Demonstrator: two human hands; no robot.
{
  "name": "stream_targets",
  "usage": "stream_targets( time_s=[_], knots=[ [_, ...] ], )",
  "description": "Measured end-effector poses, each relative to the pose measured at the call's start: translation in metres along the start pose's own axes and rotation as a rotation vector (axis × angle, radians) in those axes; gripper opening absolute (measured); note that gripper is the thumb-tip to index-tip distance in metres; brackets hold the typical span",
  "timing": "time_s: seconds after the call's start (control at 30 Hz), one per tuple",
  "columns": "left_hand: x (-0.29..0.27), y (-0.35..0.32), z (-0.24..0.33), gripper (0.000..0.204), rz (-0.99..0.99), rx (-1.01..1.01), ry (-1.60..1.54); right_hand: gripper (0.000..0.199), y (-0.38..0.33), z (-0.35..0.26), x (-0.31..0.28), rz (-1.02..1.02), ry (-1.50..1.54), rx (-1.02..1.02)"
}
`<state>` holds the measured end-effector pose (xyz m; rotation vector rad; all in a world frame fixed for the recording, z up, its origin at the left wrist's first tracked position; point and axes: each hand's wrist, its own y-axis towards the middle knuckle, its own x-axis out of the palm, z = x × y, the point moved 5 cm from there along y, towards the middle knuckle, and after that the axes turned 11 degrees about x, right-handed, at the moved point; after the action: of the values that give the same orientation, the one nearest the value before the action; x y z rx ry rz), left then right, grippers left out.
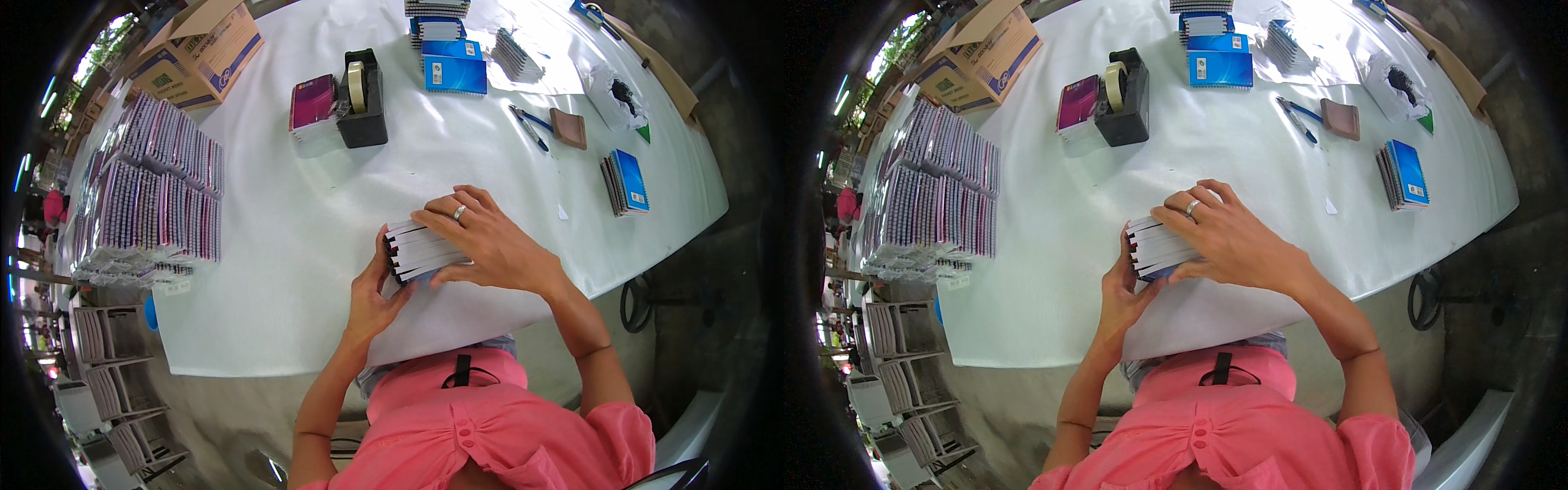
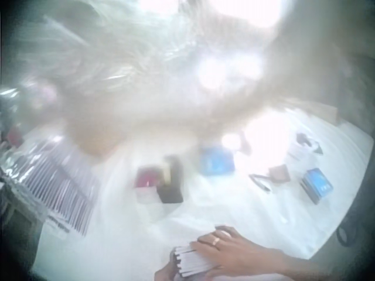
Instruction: The person organizes stacks of small spiral-bound notebooks by color, gathers them into a single multi-colored stack, and then places the stack into a plastic bag, sealing it with tape from a dispenser.
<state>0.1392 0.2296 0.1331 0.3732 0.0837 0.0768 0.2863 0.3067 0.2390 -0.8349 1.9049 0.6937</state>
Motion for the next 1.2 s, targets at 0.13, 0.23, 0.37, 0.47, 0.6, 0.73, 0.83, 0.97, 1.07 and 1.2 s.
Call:
stream_targets(
  time_s=[0.13, 0.23, 0.37, 0.47, 0.6, 0.73, 0.83, 0.97, 1.07, 1.2],
  knots=[
    [-0.002, -0.003, -0.002, 0.089, -0.024, -0.008, 0.014, 0.083, -0.004, -0.001, -0.001, -0.014, 0.018, 0.044],
    [-0.003, -0.004, -0.002, 0.087, -0.023, -0.002, 0.018, 0.093, -0.011, 0.008, 0.0, -0.011, 0.127, 0.152],
    [-0.003, -0.006, -0.001, 0.086, -0.012, -0.018, 0.011, 0.113, -0.034, 0.033, 0.021, 0.113, 0.495, 0.343],
    [0.0, -0.005, 0.0, 0.087, 0.002, -0.002, 0.005, 0.117, -0.045, 0.04, 0.053, 0.19, 0.721, 0.316],
    [0.002, -0.004, -0.002, 0.088, 0.026, 0.008, -0.021, 0.112, -0.045, 0.032, 0.087, 0.234, 0.602, 0.316],
    [0.003, -0.004, -0.001, 0.09, 0.062, -0.041, 0.038, 0.097, -0.052, 0.036, 0.092, 0.276, 0.869, 0.419],
    [0.006, -0.003, -0.003, 0.091, 0.088, -0.029, 0.008, 0.091, -0.056, 0.043, 0.097, 0.32, 0.968, 0.432],
    [0.005, -0.003, -0.002, 0.091, 0.118, -0.029, 0.009, 0.096, -0.053, 0.043, 0.086, 0.3, 0.82, 0.41],
    [0.005, -0.002, -0.003, 0.095, 0.064, -0.071, -0.005, 0.102, -0.048, 0.039, 0.072, 0.358, 0.7, 0.305],
    [-0.002, -0.004, -0.012, 0.099, 0.028, -0.014, 0.109, 0.089, -0.047, 0.02, 0.032, 0.544, 0.546, 0.216]
  ],
)
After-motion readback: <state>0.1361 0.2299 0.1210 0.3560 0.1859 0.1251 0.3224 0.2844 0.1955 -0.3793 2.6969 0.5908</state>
